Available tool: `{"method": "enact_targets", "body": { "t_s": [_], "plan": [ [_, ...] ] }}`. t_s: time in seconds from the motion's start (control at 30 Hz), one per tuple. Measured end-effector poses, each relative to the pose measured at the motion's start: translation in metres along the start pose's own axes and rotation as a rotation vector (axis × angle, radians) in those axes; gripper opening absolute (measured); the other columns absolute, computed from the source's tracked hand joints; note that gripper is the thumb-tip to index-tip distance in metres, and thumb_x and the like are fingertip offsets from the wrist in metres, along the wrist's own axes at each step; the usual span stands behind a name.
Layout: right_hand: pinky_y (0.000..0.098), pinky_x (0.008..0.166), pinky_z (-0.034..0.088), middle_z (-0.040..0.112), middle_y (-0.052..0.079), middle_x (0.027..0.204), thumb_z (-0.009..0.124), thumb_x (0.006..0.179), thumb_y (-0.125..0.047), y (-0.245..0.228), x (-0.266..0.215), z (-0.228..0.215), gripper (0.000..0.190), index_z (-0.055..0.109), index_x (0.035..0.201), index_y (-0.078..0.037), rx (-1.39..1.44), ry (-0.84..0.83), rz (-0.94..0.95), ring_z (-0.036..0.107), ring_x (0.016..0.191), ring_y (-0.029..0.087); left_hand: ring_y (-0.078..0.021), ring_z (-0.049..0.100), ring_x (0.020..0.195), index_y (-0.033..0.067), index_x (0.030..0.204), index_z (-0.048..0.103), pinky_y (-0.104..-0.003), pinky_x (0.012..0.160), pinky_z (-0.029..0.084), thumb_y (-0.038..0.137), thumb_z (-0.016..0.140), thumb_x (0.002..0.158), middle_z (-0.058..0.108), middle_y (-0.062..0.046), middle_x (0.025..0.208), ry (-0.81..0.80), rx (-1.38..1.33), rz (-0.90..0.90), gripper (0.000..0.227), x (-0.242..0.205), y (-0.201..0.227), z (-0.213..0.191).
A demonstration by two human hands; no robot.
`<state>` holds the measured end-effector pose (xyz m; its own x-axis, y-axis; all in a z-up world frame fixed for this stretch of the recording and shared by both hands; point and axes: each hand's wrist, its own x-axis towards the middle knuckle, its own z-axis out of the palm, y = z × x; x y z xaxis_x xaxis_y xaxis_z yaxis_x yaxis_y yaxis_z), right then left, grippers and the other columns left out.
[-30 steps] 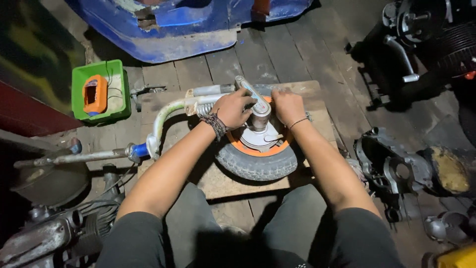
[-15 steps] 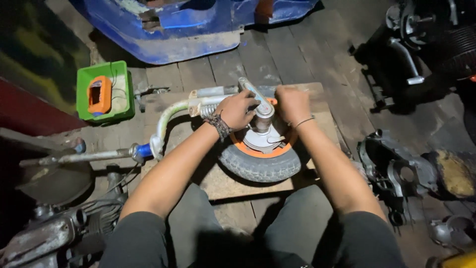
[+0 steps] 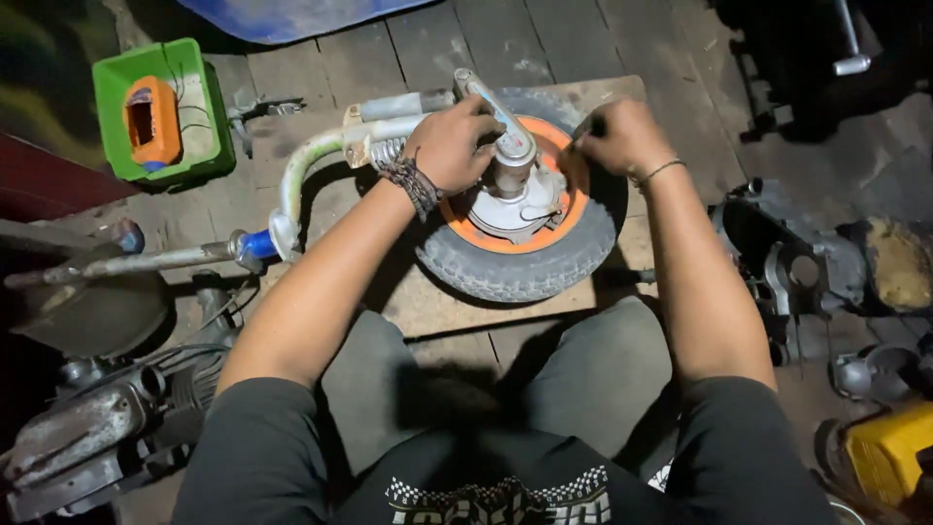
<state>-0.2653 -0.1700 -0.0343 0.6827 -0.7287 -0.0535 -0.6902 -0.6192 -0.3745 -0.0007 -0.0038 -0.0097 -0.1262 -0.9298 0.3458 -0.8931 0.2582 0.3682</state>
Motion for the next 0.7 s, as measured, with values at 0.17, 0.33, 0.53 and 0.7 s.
{"method": "enact_targets", "body": {
  "t_s": [0.17, 0.33, 0.53, 0.7],
  "plan": [
    [0.0434, 0.078, 0.055, 0.071, 0.014, 0.096, 0.075, 0.085, -0.021, -0.024, 0.017, 0.047, 0.017, 0.08, 0.097, -0.01, -0.294, 0.052, -0.128, 0.067, 0.09, 0.036, -0.0299, 0.07, 0.087, 0.0086, 0.108, 0.077, -0.042, 0.075, 0.058, 0.015, 0.073, 0.082, 0.065, -0.006, 0.114, -0.005, -0.005, -0.004, 0.027, -0.002, 0.001, -0.002],
    [0.0384, 0.075, 0.052, 0.065, 0.009, 0.096, 0.073, 0.093, -0.034, -0.001, 0.02, 0.043, 0.023, 0.081, 0.105, -0.016, -0.41, 0.308, -0.341, 0.061, 0.088, 0.027, -0.0287, 0.07, 0.084, 0.0089, 0.109, 0.078, -0.04, 0.075, 0.059, 0.014, 0.072, 0.083, 0.066, -0.007, 0.114, -0.014, -0.028, -0.005, 0.027, -0.002, 0.001, -0.004],
    [0.0454, 0.072, 0.054, 0.073, 0.012, 0.098, 0.075, 0.091, -0.03, 0.003, 0.004, 0.027, 0.021, 0.082, 0.102, -0.013, -0.283, 0.139, -0.135, 0.066, 0.085, 0.035, -0.0289, 0.07, 0.089, 0.0079, 0.11, 0.077, -0.041, 0.078, 0.058, 0.013, 0.071, 0.082, 0.065, -0.007, 0.116, -0.031, -0.019, -0.005, 0.029, 0.0, -0.001, 0.0],
    [0.0372, 0.086, 0.047, 0.064, 0.004, 0.091, 0.074, 0.084, -0.024, -0.028, 0.012, 0.052, 0.008, 0.078, 0.087, -0.017, -0.455, 0.371, -0.408, 0.06, 0.096, 0.025, -0.031, 0.07, 0.088, 0.0084, 0.111, 0.077, -0.043, 0.077, 0.058, 0.015, 0.071, 0.083, 0.065, -0.008, 0.118, -0.018, 0.03, 0.015, 0.029, -0.002, 0.0, -0.002]
  ]
}}
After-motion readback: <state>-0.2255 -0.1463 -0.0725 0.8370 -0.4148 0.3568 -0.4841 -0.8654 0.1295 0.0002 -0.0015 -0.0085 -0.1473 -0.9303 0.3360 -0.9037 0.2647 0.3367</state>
